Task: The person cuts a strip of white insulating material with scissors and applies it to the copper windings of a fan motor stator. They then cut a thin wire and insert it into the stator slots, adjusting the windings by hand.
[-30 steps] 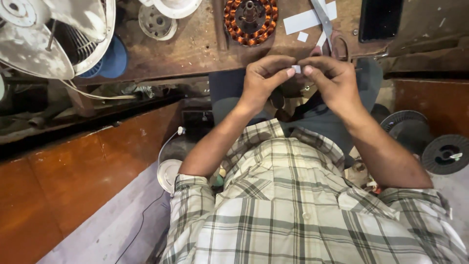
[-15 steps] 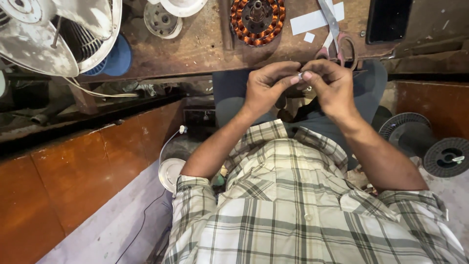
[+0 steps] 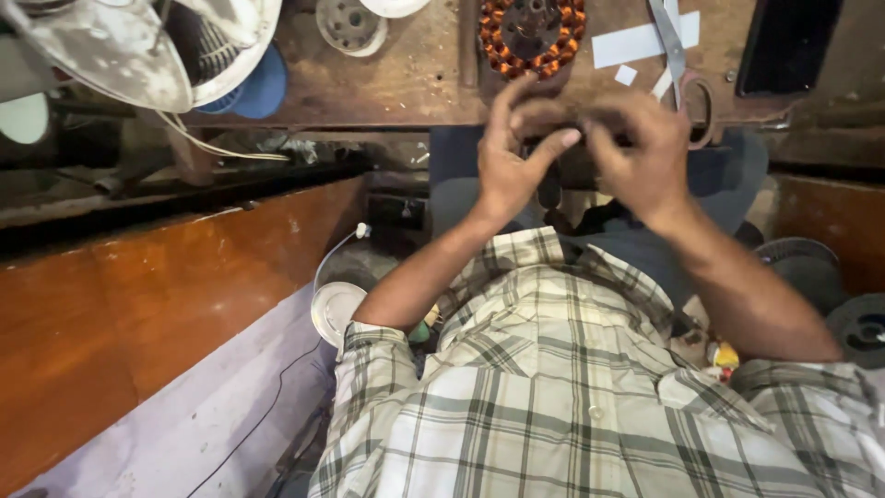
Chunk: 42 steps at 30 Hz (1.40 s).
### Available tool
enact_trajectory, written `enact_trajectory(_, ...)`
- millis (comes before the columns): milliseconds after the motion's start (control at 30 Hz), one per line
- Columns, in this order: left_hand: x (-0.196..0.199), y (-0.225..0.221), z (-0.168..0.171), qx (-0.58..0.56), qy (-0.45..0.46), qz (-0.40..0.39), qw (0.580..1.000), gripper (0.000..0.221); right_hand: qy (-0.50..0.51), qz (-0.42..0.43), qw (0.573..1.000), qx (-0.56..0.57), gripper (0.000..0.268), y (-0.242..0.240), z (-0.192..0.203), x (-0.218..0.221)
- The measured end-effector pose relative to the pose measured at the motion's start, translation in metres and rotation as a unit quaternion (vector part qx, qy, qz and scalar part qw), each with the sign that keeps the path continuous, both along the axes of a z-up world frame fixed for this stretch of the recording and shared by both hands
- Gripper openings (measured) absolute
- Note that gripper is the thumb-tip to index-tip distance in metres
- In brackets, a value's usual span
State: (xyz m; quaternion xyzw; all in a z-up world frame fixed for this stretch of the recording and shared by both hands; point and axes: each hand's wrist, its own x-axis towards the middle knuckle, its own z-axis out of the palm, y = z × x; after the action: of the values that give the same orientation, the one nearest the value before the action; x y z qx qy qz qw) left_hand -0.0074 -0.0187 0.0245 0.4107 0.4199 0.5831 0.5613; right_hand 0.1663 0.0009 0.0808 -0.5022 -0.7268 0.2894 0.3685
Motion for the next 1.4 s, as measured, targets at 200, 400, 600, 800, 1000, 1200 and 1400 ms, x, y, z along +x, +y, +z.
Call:
enact_trajectory(200,-0.037,0.039,-0.018,-0.038,0.072,0.165,0.983,0.057,-0.077,0.131,0.958,0.243,0.026,0.095,0.006,-0.035)
enact_trajectory(400,-0.067,0.099,-0.027,-0.004,0.287,0.092,0.954,0.053,-0.087,0.106,0.975,0.175,0.028,0.068,0.003,-0.028)
enact_trajectory(600,-0.035,0.122,-0.015,-0.048,0.312,-0.120,0.941,0.039,-0.016,0.100,0.983,0.150,0.019,0.018,0.004,-0.001)
enact_trajectory(800,-0.017,0.052,0.002,0.162,0.303,-0.059,0.937,0.044,0.150,-0.037,0.983,0.096,0.014,-0.013,-0.025,0.022)
enact_trajectory(1000,-0.024,0.064,0.047,0.268,0.329,-0.023,0.905,0.051,0.046,-0.041,0.973,0.223,0.021,0.006,-0.029,0.024)
enact_trajectory(1200,-0.032,0.074,0.038,0.263,0.339,-0.099,0.898,0.056,-0.006,0.024,0.949,0.315,0.025,0.034,-0.032,0.017)
enact_trajectory(1400,-0.038,0.084,0.036,0.197,0.375,-0.165,0.891,0.048,-0.010,0.054,0.944,0.326,0.024,0.048,-0.036,0.022)
